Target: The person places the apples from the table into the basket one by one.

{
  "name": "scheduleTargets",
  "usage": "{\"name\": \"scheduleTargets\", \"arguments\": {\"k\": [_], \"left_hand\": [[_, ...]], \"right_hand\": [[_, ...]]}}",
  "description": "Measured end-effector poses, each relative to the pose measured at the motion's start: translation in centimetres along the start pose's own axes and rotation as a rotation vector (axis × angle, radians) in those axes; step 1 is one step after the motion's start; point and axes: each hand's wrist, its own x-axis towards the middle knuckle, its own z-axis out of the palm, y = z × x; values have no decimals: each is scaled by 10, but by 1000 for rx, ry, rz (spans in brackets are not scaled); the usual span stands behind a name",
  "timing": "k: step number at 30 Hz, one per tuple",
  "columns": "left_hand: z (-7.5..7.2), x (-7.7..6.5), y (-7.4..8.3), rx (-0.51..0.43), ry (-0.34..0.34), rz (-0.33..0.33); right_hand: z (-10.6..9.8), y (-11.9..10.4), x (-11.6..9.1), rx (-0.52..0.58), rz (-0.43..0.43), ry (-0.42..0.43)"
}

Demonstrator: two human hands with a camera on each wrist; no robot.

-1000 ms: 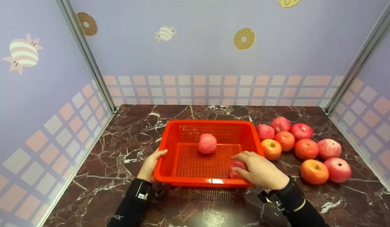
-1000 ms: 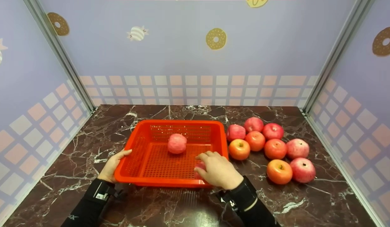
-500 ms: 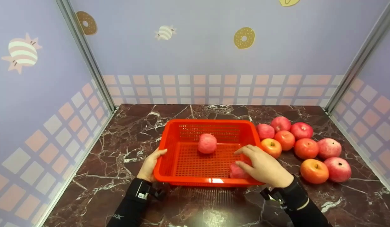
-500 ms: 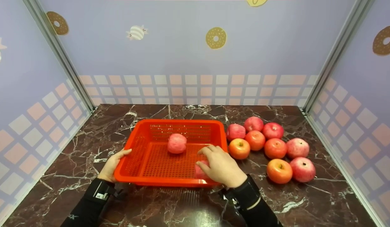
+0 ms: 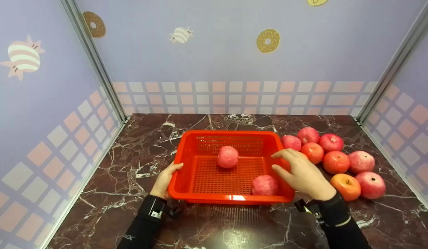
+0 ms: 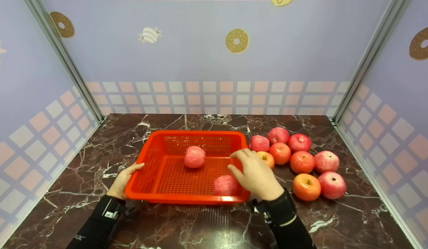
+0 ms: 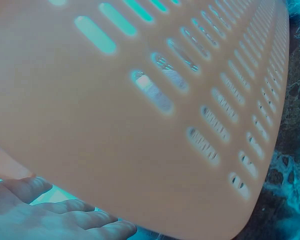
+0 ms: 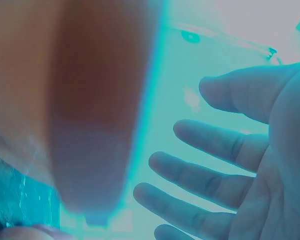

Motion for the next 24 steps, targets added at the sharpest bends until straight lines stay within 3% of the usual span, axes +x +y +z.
{"name": "scheduleTargets", "arguments": {"k": [12, 24], "left_hand": [[0, -1, 1, 5, -5, 0], [0, 0, 0, 5, -5, -4]], "right_hand": [[-11, 35, 3, 57, 158, 52], [6, 72, 6, -11, 238, 52]]}}
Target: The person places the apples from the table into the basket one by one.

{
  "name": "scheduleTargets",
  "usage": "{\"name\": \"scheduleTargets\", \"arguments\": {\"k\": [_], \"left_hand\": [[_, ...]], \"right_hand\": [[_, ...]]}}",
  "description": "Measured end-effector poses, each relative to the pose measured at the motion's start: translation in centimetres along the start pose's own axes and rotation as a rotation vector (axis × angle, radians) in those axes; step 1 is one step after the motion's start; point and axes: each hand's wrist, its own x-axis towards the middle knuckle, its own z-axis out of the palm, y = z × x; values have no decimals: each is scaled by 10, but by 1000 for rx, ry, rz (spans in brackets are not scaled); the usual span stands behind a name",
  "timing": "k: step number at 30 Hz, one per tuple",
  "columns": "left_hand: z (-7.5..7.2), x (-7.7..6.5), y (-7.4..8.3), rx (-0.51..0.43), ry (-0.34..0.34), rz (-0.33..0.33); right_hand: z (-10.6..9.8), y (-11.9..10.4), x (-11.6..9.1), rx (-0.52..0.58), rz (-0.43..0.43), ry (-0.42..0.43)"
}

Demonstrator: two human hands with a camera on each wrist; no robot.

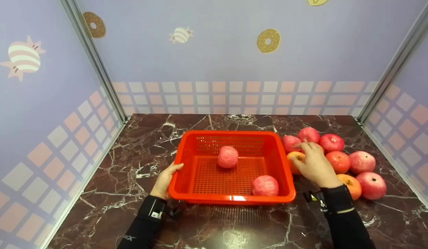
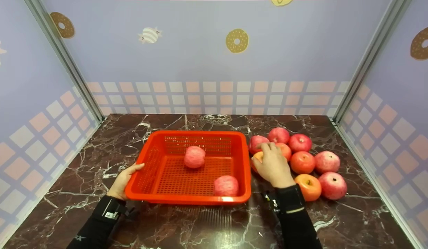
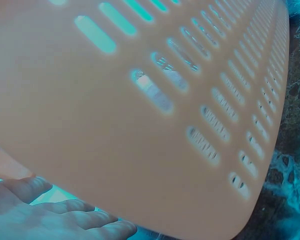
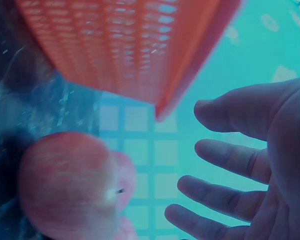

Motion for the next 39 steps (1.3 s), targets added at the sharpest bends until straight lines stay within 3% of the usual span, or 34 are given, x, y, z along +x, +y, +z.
{"name": "scheduleTargets", "arguments": {"k": [18, 39], "left_hand": [[-2, -1, -1, -4, -42, 16], [-1, -1, -1, -11, -22, 10]], "right_hand": [[36, 30, 4, -68, 24, -65], [41, 31, 2, -75, 79, -78]]}}
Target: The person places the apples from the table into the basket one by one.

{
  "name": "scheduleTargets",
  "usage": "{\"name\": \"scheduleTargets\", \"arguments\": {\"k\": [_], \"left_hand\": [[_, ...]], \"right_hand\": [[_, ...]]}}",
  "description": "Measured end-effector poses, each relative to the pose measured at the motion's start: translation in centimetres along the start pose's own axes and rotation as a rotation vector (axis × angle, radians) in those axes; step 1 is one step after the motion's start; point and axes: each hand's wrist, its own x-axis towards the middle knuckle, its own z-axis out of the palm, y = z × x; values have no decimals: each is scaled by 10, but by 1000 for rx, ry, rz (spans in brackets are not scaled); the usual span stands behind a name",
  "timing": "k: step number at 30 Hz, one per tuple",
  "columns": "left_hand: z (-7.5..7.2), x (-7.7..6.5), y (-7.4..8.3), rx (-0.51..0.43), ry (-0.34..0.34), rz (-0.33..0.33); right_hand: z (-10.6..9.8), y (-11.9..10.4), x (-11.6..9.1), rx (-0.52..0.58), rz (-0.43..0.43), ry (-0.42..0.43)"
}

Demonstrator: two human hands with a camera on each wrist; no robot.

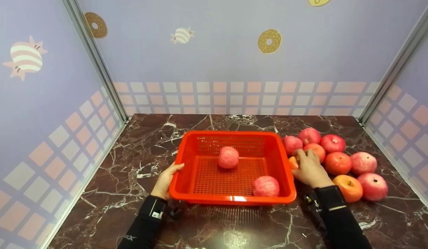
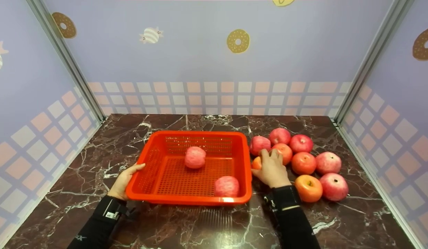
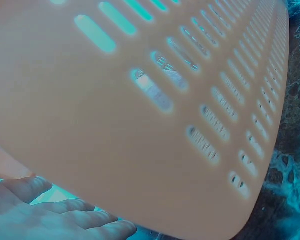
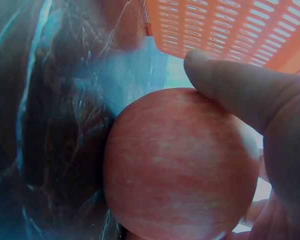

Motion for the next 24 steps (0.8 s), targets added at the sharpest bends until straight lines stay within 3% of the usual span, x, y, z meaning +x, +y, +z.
{"name": "scheduleTargets", "arguments": {"k": [24], "left_hand": [[-1, 0, -1, 4, -26, 9]], "right_hand": [[4, 1, 1, -32, 24, -121]]}}
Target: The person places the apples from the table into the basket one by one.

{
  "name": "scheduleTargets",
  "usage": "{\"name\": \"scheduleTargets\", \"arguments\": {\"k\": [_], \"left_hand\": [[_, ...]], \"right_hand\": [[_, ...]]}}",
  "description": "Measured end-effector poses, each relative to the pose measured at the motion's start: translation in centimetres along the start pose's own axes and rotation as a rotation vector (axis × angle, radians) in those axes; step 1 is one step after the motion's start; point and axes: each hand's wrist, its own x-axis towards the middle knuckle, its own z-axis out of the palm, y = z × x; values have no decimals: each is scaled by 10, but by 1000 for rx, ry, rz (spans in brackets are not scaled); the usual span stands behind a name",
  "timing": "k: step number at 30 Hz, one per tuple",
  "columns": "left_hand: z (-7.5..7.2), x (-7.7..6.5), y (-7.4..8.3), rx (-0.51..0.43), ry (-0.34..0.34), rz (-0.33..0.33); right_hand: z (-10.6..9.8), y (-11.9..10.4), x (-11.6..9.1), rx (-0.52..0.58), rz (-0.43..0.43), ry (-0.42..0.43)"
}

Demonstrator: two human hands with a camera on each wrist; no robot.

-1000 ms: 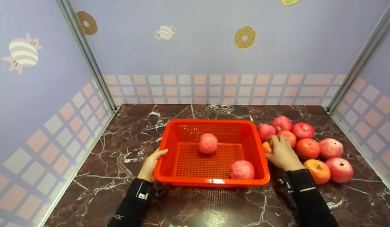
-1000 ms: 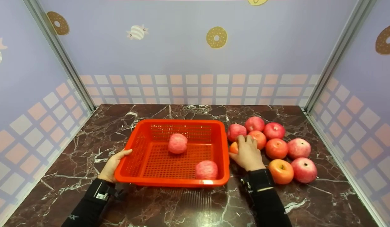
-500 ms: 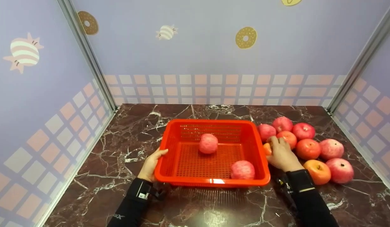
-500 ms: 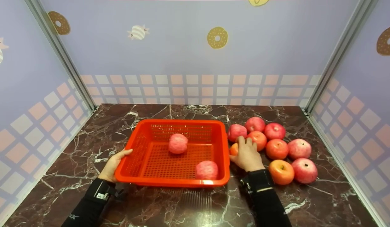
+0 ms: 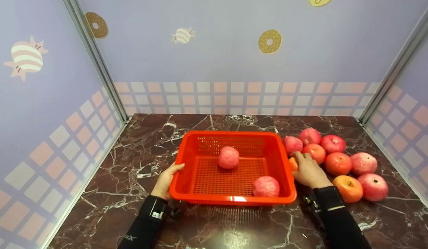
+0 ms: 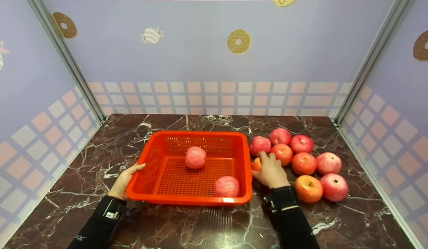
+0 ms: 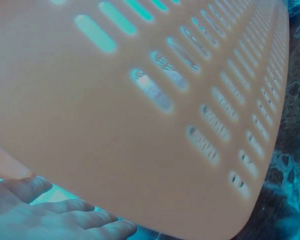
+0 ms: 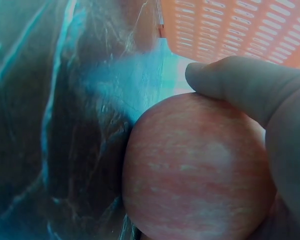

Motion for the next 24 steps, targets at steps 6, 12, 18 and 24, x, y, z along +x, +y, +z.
{"name": "scheduleTargets", "arguments": {"k": [6, 12, 18, 24], "left_hand": [[0, 0, 0, 6, 16, -10], [1, 1, 0, 9, 17, -14], [0, 1, 0, 25, 26, -17], [0, 0, 0, 26, 9, -1]], "right_hand": [[0, 1, 0, -6, -3, -1], [1, 3, 0, 0, -17, 13], [-1, 2, 1, 1, 11, -6], [0, 3, 1, 5, -5, 10]]}}
